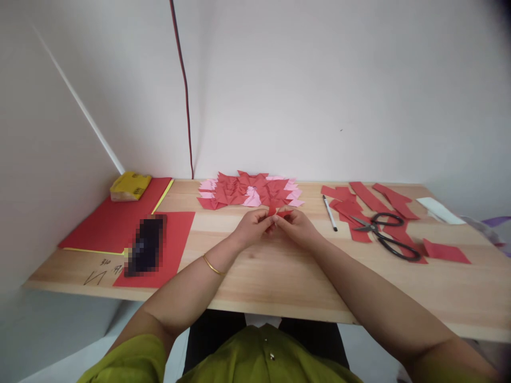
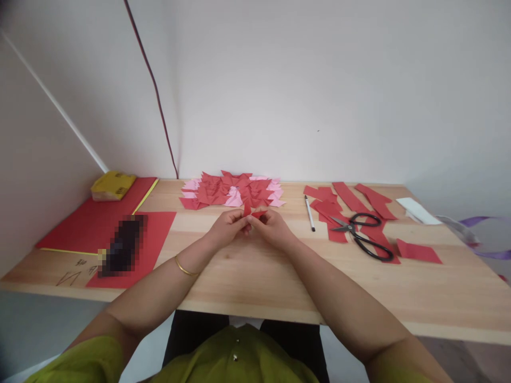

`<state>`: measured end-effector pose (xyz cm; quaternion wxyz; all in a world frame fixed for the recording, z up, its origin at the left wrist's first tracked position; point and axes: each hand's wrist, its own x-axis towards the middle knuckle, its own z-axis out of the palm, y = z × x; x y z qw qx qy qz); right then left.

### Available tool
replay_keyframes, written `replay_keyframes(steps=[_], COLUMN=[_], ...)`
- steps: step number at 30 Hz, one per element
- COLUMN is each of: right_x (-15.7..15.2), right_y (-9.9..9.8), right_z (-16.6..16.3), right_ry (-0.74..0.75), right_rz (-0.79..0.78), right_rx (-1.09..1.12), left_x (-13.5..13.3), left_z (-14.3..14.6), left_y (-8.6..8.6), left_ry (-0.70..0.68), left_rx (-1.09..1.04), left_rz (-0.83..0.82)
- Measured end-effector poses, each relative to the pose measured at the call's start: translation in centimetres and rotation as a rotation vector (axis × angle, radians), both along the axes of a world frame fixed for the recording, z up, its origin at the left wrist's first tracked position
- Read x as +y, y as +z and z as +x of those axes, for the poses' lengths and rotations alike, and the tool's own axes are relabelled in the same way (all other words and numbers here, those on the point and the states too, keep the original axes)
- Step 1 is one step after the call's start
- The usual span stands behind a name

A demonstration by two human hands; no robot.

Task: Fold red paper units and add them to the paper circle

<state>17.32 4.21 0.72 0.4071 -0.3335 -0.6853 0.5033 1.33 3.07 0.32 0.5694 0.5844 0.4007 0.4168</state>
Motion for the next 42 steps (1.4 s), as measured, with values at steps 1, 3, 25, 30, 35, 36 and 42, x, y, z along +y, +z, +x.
replay_keyframes(steps=[1,3,25,30,35,36,42], right_x=[0.0,-0.1,0.1,0.6,0.3,0.3,0.4], right_y=[0.1,0.2,-0.3,-0.5,-0.8,-0.8,-0.4], right_z=[0.0,0.0,0.1,0.2,0.2,0.2,0.3], right_ry=[0.019,0.048,0.126,-0.003,-0.180,-0.197,-0.201], right_rz=[0.023,0.050,-0.359,-0.294,0.009,0.048,0.111], right_rx=[-0.025,-0.046,0.344,0.348,0.041,0.022,-0.013], left_x=[0.0,0.0,-0.1,0.3,0.2,0.1,0.1], left_z=[0.0,0.1,-0.8,-0.3,0.3,0.3,0.0], left_y=[-0.1,-0.2,1.4,0.8,-0.1,-0.2,0.4], left_ry=[0.000,0.002,-0.112,0.064,0.112,0.113,0.196], left_rx=[-0.019,-0.047,-0.400,-0.467,-0.343,-0.302,-0.096], left_rz=[-0.015,-0.029,-0.219,-0.200,-0.184,-0.172,0.000])
